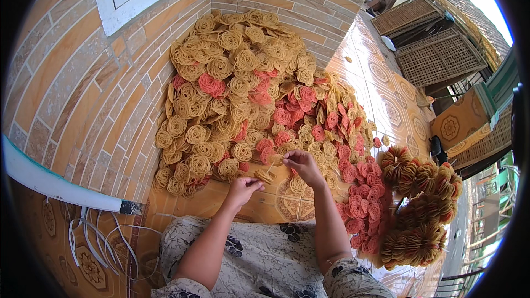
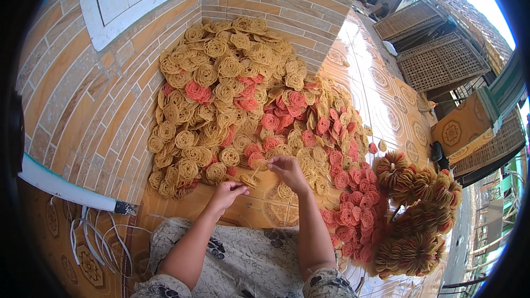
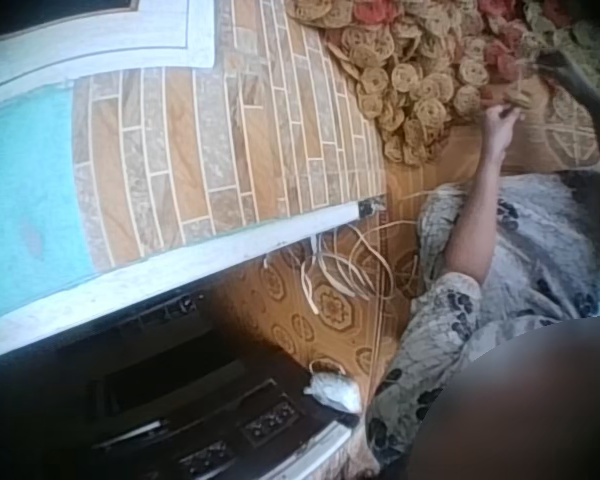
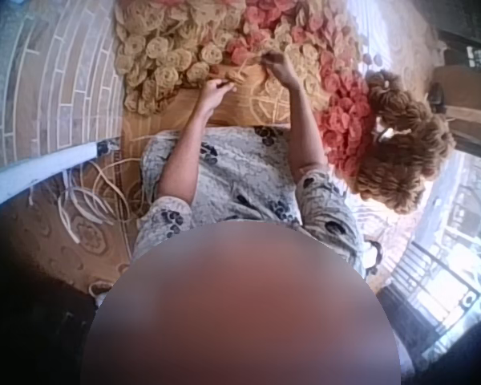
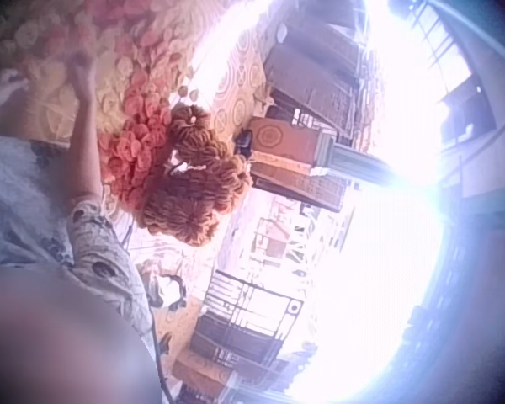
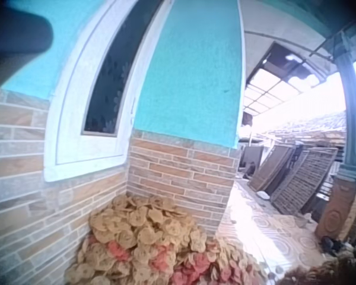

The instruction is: The person sits on a tiled floor and repeatedly picks up small, pre-formed circular items in yellow and pink. They insert a thin stick into each item and place the assembled unit into a growing vertical bundle. The process is repeated continuously throughout the clip.

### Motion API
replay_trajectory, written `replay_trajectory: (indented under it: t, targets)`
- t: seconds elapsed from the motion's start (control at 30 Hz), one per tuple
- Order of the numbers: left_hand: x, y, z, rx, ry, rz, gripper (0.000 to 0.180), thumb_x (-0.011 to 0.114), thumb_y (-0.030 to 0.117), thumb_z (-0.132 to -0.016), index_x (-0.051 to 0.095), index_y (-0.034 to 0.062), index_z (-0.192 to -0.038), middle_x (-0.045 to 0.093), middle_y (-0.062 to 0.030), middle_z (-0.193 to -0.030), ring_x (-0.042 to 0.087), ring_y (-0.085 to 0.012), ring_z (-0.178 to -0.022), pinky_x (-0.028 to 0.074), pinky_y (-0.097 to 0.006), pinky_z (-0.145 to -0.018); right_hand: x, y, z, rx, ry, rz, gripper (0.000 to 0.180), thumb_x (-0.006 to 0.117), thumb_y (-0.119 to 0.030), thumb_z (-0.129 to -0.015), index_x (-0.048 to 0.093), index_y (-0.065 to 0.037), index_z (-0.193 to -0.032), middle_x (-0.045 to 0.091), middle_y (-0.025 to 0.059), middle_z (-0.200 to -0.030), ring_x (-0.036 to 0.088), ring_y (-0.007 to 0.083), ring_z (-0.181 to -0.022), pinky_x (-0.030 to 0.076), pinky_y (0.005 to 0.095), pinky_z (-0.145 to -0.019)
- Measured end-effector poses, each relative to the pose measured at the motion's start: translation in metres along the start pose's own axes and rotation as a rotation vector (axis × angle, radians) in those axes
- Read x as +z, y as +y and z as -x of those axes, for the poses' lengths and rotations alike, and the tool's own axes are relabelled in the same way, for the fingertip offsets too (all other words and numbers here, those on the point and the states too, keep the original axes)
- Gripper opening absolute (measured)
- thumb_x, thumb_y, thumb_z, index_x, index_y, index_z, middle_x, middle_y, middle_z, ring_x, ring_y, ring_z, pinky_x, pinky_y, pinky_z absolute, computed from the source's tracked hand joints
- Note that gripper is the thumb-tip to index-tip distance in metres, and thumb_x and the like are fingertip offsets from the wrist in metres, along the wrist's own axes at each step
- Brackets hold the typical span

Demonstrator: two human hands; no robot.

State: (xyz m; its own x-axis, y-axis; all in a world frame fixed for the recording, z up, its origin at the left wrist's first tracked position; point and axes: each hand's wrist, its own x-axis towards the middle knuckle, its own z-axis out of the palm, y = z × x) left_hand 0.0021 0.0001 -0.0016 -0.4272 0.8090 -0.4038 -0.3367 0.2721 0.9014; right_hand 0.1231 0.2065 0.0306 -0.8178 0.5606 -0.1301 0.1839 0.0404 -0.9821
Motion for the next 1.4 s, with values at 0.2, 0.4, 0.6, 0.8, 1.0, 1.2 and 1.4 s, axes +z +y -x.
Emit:
replay_trajectory:
  t: [0.2, 0.4, 0.6, 0.8, 1.0, 1.2, 1.4]
  targets:
    - [0.000, -0.007, -0.007, 0.060, 0.051, 0.016, 0.018, 0.061, 0.011, -0.092, 0.066, -0.0017, -0.103, 0.069, -0.0047, -0.089, 0.062, -0.0099, -0.085, 0.045, -0.025, -0.081, 0.005, 0.017, -0.017, -0.238, 0.517, 1.005, 0.023, 0.068, -0.007, -0.080, 0.064, -0.011, -0.103, 0.055, 0.0153, -0.110, 0.058, 0.0293, -0.097, 0.048, 0.0391, -0.078]
    - [0.002, -0.008, -0.006, 0.064, 0.033, -0.024, 0.017, 0.061, 0.009, -0.091, 0.065, -0.0030, -0.103, 0.070, -0.0061, -0.090, 0.063, -0.0106, -0.085, 0.046, -0.024, -0.080, 0.004, 0.022, -0.019, -0.001, 0.384, 0.503, 0.022, 0.072, -0.013, -0.077, 0.064, -0.007, -0.097, 0.065, 0.0083, -0.087, 0.062, 0.0203, -0.077, 0.048, 0.0316, -0.069]
    - [0.000, -0.004, -0.004, 0.029, -0.005, -0.035, 0.019, 0.062, 0.011, -0.091, 0.066, -0.0020, -0.105, 0.070, -0.0071, -0.094, 0.063, -0.0110, -0.089, 0.045, -0.025, -0.085, 0.010, -0.004, -0.010, 0.052, 0.213, 0.143, 0.016, 0.070, -0.011, -0.086, 0.062, 0.002, -0.092, 0.065, 0.0008, -0.080, 0.056, 0.0062, -0.072, 0.045, 0.0208, -0.066]
    - [-0.001, -0.009, -0.006, 0.103, 0.052, -0.047, 0.020, 0.065, 0.011, -0.089, 0.068, -0.0028, -0.102, 0.072, -0.0066, -0.087, 0.063, -0.0090, -0.079, 0.047, -0.024, -0.076, 0.011, -0.019, -0.002, -0.125, -0.002, 0.472, 0.027, 0.070, -0.019, -0.085, 0.064, 0.000, -0.102, 0.065, 0.0022, -0.077, 0.056, 0.0088, -0.074, 0.046, 0.0271, -0.069]
    - [-0.001, -0.009, -0.007, 0.202, 0.105, -0.222, 0.020, 0.065, 0.013, -0.088, 0.068, -0.0037, -0.099, 0.072, -0.0082, -0.084, 0.064, -0.0099, -0.077, 0.048, -0.025, -0.073, -0.007, -0.002, -0.019, -0.293, 0.565, 1.023, 0.041, 0.070, -0.023, -0.080, 0.062, -0.006, -0.117, 0.063, 0.0108, -0.110, 0.060, 0.0286, -0.096, 0.046, 0.0403, -0.086]
    - [0.001, -0.004, -0.004, 0.206, 0.086, -0.220, 0.020, 0.065, 0.013, -0.088, 0.068, -0.0040, -0.098, 0.072, -0.0081, -0.084, 0.067, -0.0112, -0.079, 0.048, -0.025, -0.074, 0.001, 0.007, -0.014, -0.018, 0.344, 1.076, 0.052, 0.077, -0.038, -0.074, 0.060, -0.008, -0.113, 0.062, 0.0096, -0.110, 0.058, 0.0269, -0.101, 0.045, 0.0400, -0.085]
    - [0.002, 0.003, 0.000, 0.191, 0.060, -0.251, 0.021, 0.065, 0.013, -0.088, 0.068, -0.0038, -0.100, 0.072, -0.0088, -0.086, 0.067, -0.0109, -0.080, 0.049, -0.025, -0.073, 0.006, -0.006, -0.013, 0.210, 0.250, 0.215, 0.031, 0.074, -0.032, -0.083, 0.067, -0.002, -0.085, 0.063, 0.0019, -0.066, 0.057, 0.0096, -0.060, 0.044, 0.0256, -0.057]
